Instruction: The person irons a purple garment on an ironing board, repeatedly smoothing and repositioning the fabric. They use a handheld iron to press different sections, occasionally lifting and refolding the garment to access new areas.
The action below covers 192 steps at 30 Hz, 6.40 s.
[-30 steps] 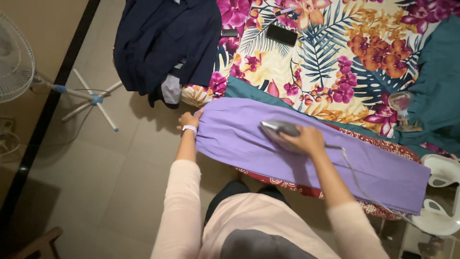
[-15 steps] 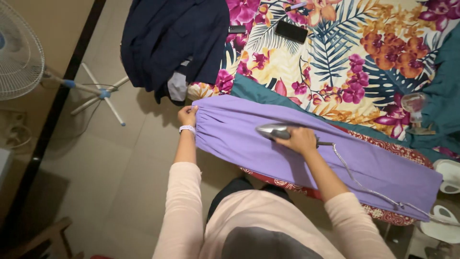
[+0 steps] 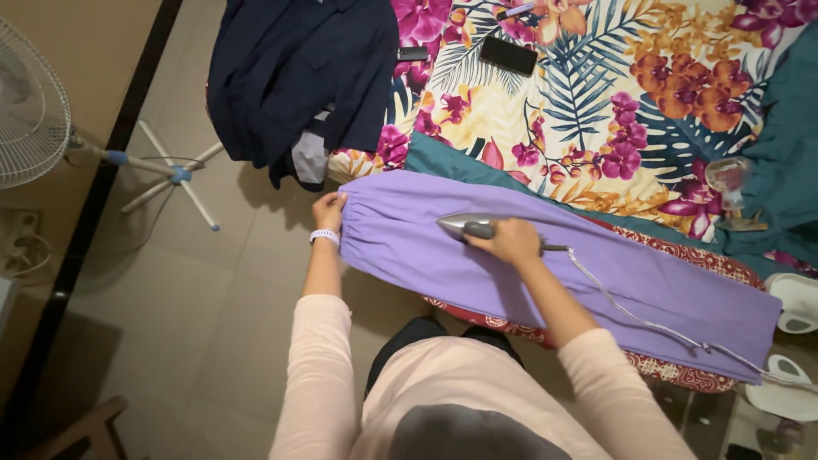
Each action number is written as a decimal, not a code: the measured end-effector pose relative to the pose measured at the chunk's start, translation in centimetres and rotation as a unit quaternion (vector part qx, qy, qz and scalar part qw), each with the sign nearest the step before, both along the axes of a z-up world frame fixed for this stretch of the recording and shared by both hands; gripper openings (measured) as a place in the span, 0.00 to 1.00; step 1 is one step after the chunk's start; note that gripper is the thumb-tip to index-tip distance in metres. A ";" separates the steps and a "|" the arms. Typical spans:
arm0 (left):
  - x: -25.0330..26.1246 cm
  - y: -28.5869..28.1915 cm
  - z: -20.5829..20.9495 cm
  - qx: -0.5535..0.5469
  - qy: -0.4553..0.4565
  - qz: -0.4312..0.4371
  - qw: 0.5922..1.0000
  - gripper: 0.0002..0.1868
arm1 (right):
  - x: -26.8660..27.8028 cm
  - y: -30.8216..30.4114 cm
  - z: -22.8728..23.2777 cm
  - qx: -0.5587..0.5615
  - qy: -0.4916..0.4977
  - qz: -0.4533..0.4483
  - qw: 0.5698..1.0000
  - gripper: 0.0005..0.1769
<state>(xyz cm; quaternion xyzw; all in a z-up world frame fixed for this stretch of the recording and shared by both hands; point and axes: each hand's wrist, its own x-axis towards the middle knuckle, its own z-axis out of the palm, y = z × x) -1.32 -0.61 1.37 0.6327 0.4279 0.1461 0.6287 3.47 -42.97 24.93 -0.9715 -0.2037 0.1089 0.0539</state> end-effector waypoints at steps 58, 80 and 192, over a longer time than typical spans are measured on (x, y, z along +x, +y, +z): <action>-0.5 -0.9 0.7 0.096 0.022 0.052 0.994 0.09 | 2.8 -11.3 -1.0 -0.026 -0.037 -0.069 0.997 0.41; -10.2 -43.1 8.2 0.517 -0.278 -0.635 0.502 0.13 | 0.7 -39.9 -0.7 -0.073 0.062 -0.251 0.963 0.44; -12.9 -4.9 3.0 0.135 0.001 0.050 0.990 0.07 | -12.2 -61.8 -8.5 -0.344 -0.156 -0.253 0.891 0.18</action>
